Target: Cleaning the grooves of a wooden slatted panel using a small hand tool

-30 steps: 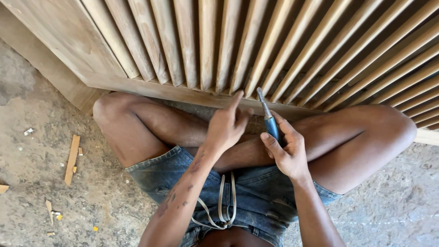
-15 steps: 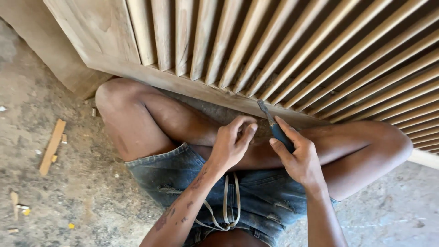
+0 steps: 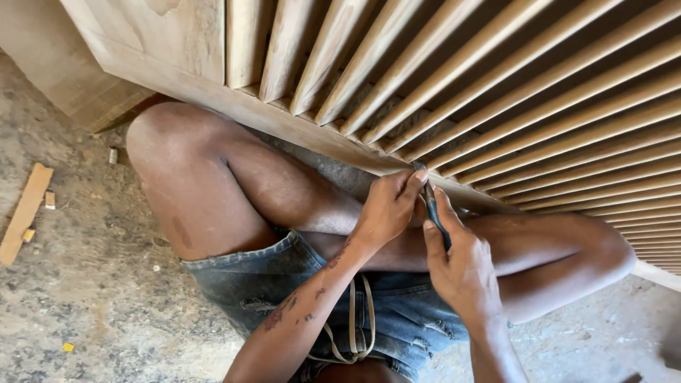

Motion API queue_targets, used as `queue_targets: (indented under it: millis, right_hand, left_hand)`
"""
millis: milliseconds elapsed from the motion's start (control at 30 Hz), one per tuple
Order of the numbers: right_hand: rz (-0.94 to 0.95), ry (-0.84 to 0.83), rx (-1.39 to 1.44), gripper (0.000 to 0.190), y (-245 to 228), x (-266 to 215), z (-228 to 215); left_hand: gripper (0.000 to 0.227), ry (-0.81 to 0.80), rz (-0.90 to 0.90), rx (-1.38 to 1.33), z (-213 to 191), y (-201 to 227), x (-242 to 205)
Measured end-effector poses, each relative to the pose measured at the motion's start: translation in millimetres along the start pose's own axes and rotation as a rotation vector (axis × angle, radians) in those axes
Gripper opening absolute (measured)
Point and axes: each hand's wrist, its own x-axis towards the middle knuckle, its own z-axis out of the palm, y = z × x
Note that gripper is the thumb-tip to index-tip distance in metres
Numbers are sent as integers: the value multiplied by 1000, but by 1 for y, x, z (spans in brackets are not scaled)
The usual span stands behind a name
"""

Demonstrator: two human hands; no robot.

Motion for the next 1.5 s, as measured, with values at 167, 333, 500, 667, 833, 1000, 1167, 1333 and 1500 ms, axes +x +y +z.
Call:
queue_targets:
  millis: [167, 333, 500, 667, 833, 1000, 1167, 1333, 1500]
  right_hand:
    - [-36, 25, 91, 53, 10, 9, 3]
    - [7, -41, 522, 49, 52, 22, 21]
    - [-251, 42, 885, 51, 83, 16, 28]
    - [-373, 115, 1272, 50, 107, 13, 25]
    - [-436, 149, 1375, 49, 115, -2, 19]
    - [-484, 124, 1454, 44, 125, -9, 16]
    - [-487, 128, 1467, 44, 127, -13, 20]
    - [-388, 44, 1470, 37, 107, -34, 19]
    - [-320, 88, 942, 38, 87, -45, 21]
  left_hand:
    - [39, 19, -40, 125, -3, 7, 4]
    - [45, 30, -154, 403, 1, -2, 0]
    - [32, 260, 227, 482, -1, 10, -34]
    - [37, 225, 445, 708, 17, 16, -34]
    - [64, 63, 169, 1025, 50, 13, -29]
    - [21, 191, 382, 791, 14, -21, -62]
    - [15, 203, 249, 647, -19, -34, -113]
    - [19, 205, 265, 477, -15, -24, -105]
    - [25, 131, 360, 231, 11, -20, -85]
